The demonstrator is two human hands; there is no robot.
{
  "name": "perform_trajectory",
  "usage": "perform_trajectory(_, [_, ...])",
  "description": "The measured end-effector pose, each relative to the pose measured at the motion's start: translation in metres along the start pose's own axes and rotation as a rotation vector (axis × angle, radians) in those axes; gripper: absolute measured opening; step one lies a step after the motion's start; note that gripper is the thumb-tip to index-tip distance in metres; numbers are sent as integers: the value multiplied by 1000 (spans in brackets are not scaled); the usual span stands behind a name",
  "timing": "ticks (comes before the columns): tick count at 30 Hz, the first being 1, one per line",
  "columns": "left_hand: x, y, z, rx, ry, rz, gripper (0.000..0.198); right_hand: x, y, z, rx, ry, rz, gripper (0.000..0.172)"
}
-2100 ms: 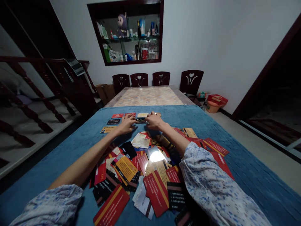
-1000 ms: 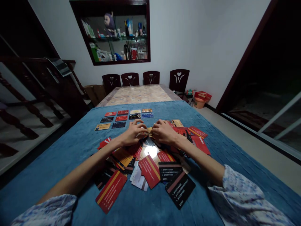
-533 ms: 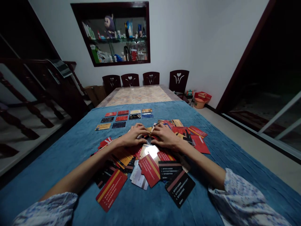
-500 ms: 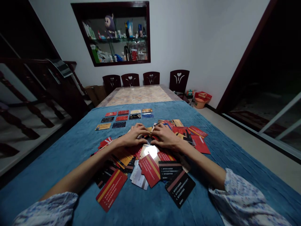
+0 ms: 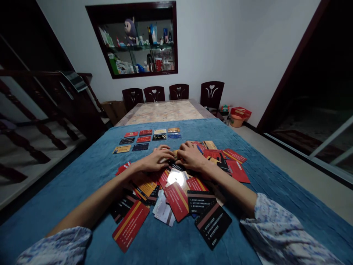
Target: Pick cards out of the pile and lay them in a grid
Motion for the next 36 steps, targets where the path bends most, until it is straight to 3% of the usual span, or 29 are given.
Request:
perform_trajectory(5, [4,-1,3,-7,0,110,40,-8,0,1,25,29,-4,30])
perform_trajectory(18, [7,9,10,-45,9,91,47,-10,13,23,-183,212,-75,26])
perform_trajectory(29, [10,12,8,-149,-28,130,17,-10,13,27,-130,223,-28,24])
perform_trajectory(36, [12,15,9,-171,0,128,13,-10,11,27,-192,245,-42,28])
Point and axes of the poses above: each hand's wrist, its own x-axis away from the middle knuckle, its own y-axis out of the back of the hand, z = x × y, the point moved 9 cm from there along -x, towards the middle knuckle, and after that the axes turned 13 degrees about y, right-handed, at the moved point
